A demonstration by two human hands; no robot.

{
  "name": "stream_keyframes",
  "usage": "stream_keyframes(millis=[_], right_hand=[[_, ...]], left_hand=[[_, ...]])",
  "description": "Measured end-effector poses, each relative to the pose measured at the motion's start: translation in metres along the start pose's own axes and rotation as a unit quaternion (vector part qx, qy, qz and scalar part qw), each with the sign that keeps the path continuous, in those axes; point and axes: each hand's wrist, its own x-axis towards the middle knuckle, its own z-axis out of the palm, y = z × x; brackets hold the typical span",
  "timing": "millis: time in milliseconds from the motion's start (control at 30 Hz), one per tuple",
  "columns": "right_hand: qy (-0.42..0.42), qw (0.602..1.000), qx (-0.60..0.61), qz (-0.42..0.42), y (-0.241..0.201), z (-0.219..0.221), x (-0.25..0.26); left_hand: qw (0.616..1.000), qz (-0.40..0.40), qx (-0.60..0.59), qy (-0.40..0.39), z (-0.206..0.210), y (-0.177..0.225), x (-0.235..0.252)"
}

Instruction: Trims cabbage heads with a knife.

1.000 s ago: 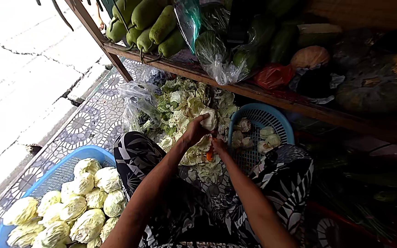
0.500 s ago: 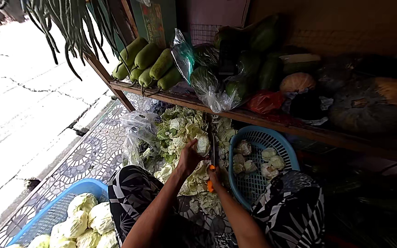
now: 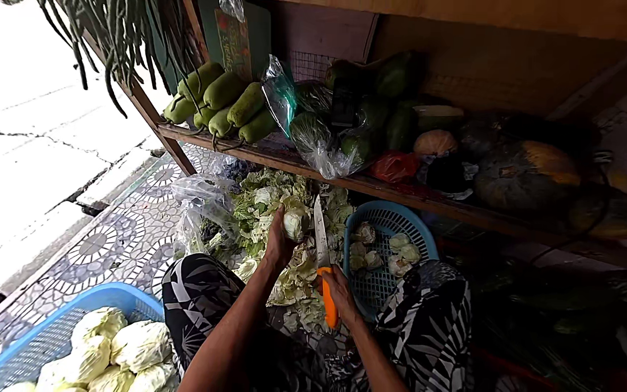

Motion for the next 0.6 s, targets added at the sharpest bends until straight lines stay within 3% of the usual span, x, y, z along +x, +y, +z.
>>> stream_keyframes(millis=[233, 400, 500, 600], right_hand=[[0.079, 0.983, -0.161, -0.028, -0.089, -0.021, -0.020], [0.064, 0.946, -0.305, -0.088, -0.148, -0.008, -0.026], [0.069, 0.910, -0.397, -0.101, -0.161, 0.004, -0.027], [0.082, 0.901, -0.410, -0.114, -0.160, 0.010, -0.023]], left_hand=[[0.998, 0.056, 0.009, -0.008, -0.007, 0.008, -0.004], [0.990, 0.107, 0.082, -0.040, -0.009, -0.004, -0.007], [0.986, 0.123, 0.100, -0.048, -0.008, -0.007, -0.008], [0.983, 0.131, 0.107, -0.068, -0.011, -0.006, -0.009]])
